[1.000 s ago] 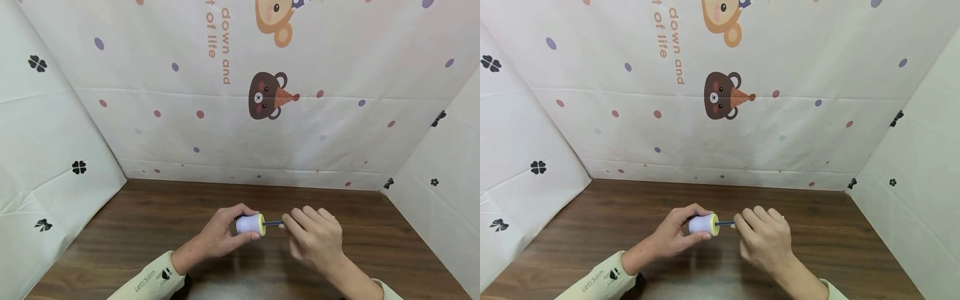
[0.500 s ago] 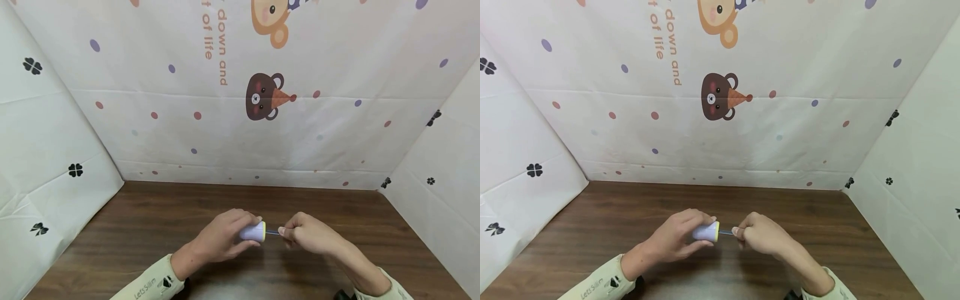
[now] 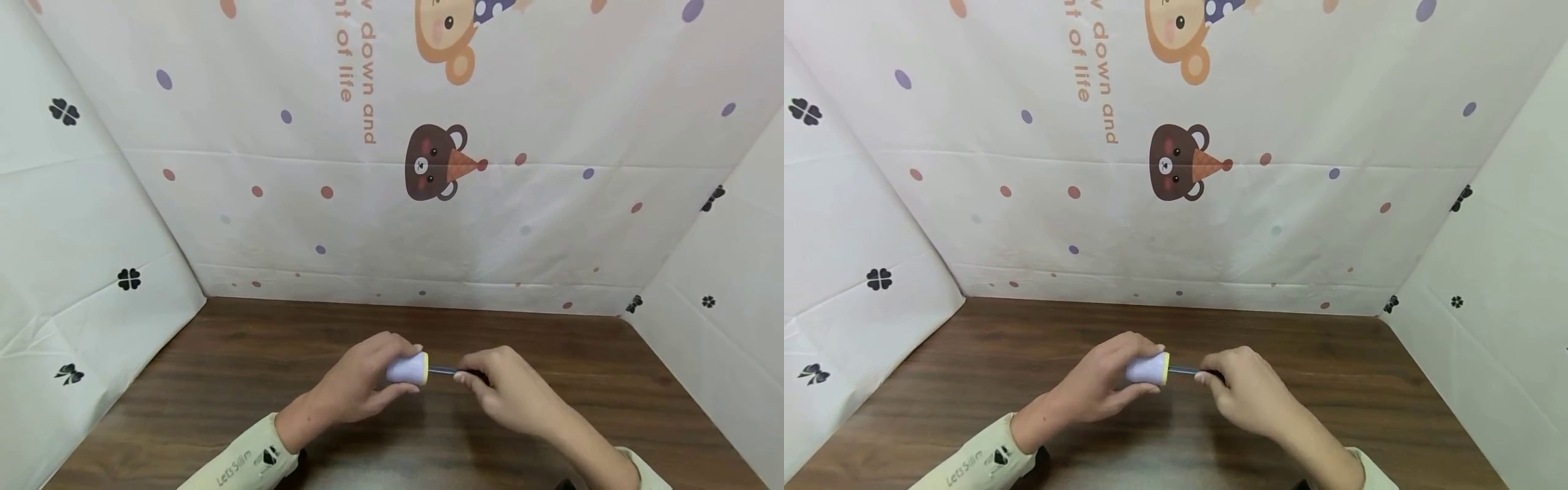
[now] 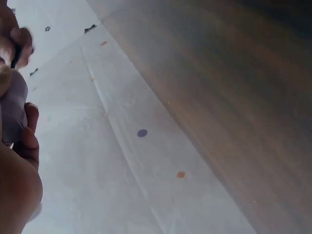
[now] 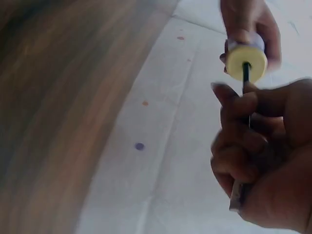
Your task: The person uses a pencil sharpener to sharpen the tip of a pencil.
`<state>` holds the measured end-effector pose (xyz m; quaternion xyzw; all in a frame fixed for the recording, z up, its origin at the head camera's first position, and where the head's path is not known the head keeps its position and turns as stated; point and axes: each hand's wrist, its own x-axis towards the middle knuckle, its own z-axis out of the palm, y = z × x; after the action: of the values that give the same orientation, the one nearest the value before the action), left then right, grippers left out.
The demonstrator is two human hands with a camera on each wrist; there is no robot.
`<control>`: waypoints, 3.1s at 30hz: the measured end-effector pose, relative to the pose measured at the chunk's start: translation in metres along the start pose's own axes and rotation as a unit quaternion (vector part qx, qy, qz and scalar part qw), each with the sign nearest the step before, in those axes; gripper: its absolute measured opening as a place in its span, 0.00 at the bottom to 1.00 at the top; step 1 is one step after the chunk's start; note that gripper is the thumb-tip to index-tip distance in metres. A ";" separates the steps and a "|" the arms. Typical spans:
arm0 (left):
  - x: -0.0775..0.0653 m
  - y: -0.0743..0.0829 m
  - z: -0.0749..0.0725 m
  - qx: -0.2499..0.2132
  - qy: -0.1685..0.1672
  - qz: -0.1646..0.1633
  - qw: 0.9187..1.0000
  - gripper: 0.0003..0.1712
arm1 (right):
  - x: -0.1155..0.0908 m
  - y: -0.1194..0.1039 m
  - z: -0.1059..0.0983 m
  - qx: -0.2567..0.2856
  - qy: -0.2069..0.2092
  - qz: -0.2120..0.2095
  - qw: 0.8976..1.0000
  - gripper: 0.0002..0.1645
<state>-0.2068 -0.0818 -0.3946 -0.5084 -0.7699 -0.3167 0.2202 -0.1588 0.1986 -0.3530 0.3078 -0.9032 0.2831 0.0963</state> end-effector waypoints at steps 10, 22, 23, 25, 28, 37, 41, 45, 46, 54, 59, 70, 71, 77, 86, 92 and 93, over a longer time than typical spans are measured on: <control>0.005 0.002 -0.004 0.032 0.009 0.093 0.995 0.30 | 0.003 0.020 -0.007 0.379 -0.244 0.125 0.883 0.22; 0.001 0.003 -0.004 -0.050 -0.006 -0.033 0.998 0.25 | 0.001 0.002 0.004 -0.041 0.019 -0.080 0.996 0.19; 0.001 0.004 -0.005 -0.077 -0.009 -0.062 0.995 0.23 | 0.002 0.000 0.005 -0.115 0.079 -0.135 0.981 0.18; 0.002 0.004 -0.008 -0.143 -0.017 -0.111 0.983 0.18 | 0.007 -0.003 0.005 -0.231 0.201 -0.248 0.919 0.14; 0.002 0.005 -0.012 -0.247 -0.032 -0.148 0.957 0.11 | 0.018 -0.010 0.003 -0.322 0.353 -0.376 0.794 0.15; 0.006 0.008 -0.018 -0.256 -0.039 -0.132 0.957 0.13 | 0.017 -0.016 0.012 -0.303 0.385 -0.343 0.802 0.22; 0.007 0.007 -0.020 -0.148 -0.027 -0.084 0.985 0.19 | 0.002 -0.014 0.021 -0.216 0.255 -0.169 0.927 0.23; 0.007 0.004 -0.017 -0.039 -0.022 0.013 0.999 0.24 | -0.001 -0.016 0.014 0.011 0.016 0.050 0.999 0.26; 0.007 0.004 -0.016 -0.018 -0.025 0.036 0.999 0.24 | 0.000 -0.014 0.011 0.093 -0.044 0.093 0.990 0.26; 0.004 0.006 -0.010 0.021 -0.022 0.065 0.997 0.24 | 0.003 -0.002 0.003 0.250 -0.154 0.164 0.942 0.26; 0.003 0.005 -0.010 -0.040 0.001 -0.010 0.999 0.22 | 0.004 -0.006 0.012 -0.035 0.076 -0.043 0.996 0.18; 0.008 0.012 -0.014 -0.206 0.021 -0.074 0.976 0.18 | 0.029 -0.011 0.015 -0.281 0.472 -0.425 0.720 0.21; 0.007 0.012 -0.015 -0.200 0.019 -0.073 0.977 0.18 | 0.027 -0.013 0.016 -0.277 0.457 -0.405 0.742 0.21; 0.006 0.010 -0.020 -0.121 0.008 -0.037 0.992 0.22 | 0.002 -0.020 0.019 -0.116 0.209 -0.125 0.963 0.23; 0.008 0.013 -0.017 -0.074 -0.053 0.017 0.996 0.24 | 0.004 -0.007 -0.002 0.352 -0.199 0.169 0.899 0.31; 0.006 0.012 -0.015 -0.080 -0.014 -0.037 0.996 0.23 | 0.000 -0.014 0.006 -0.009 0.024 -0.011 1.000 0.27; 0.006 0.012 -0.015 -0.091 -0.007 -0.053 0.994 0.22 | 0.001 -0.015 0.008 -0.082 0.087 -0.060 0.991 0.26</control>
<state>-0.1979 -0.0855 -0.3770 -0.4870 -0.7655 -0.3928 0.1501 -0.1507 0.1833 -0.3522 0.3271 -0.8914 0.2277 0.2158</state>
